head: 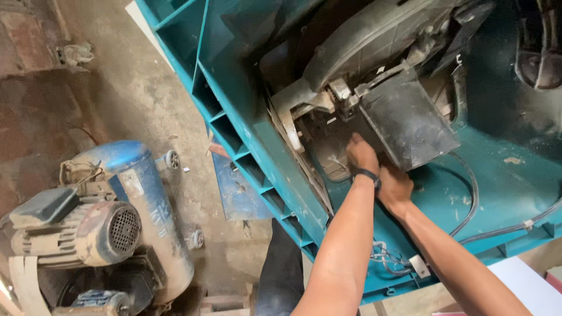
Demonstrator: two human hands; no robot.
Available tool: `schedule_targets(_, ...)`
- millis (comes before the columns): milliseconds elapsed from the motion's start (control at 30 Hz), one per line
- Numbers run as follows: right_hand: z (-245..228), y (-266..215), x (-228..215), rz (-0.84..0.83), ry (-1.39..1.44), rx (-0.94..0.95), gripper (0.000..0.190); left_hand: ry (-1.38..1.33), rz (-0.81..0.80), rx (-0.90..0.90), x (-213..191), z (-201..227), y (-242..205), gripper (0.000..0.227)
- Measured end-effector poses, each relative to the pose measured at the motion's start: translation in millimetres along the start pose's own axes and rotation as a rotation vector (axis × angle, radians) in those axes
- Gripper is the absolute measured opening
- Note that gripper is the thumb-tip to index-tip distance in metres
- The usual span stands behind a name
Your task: The person disassembles the housing of a large power tool, retrieves a fastener from a storage box, and uses a screwdriver to secure internal components.
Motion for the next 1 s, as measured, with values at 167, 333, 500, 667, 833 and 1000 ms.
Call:
schedule_targets(167,8,29,47,-0.015,0.092,-0.078,0.029,-0.002,0.053,0.153,-5,9,-11,0.052)
schedule_targets(333,-4,24,6,-0.32,0.272,-0.065,0.039,0.105,0.058,0.127,-3,7,-5,0.05)
schedule_targets(500,26,27,56,-0.621,0.706,0.371,0.048,0.092,0.091,0.118,-1,11,-8,0.044)
schedule_targets(667,27,26,46,-0.14,0.017,-0.009,0.035,0.056,0.139,0.075,2,6,10,0.04)
schedule_targets(833,5,-11,5,-0.119,0.088,0.006,0.036,0.101,0.157,0.142,-3,13,-10,0.042)
schedule_targets(1000,8,21,38,-0.16,0.136,-0.196,0.03,0.079,0.154,0.194,-2,20,-16,0.043)
Point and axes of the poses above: each hand's wrist, its own y-axis towards the middle knuckle, its own x-axis out of the palm, z = x × y, the point moved 4 cm from there along y, towards the middle knuckle, and after that the axes turned 14 degrees about x, right-handed, at the moved point
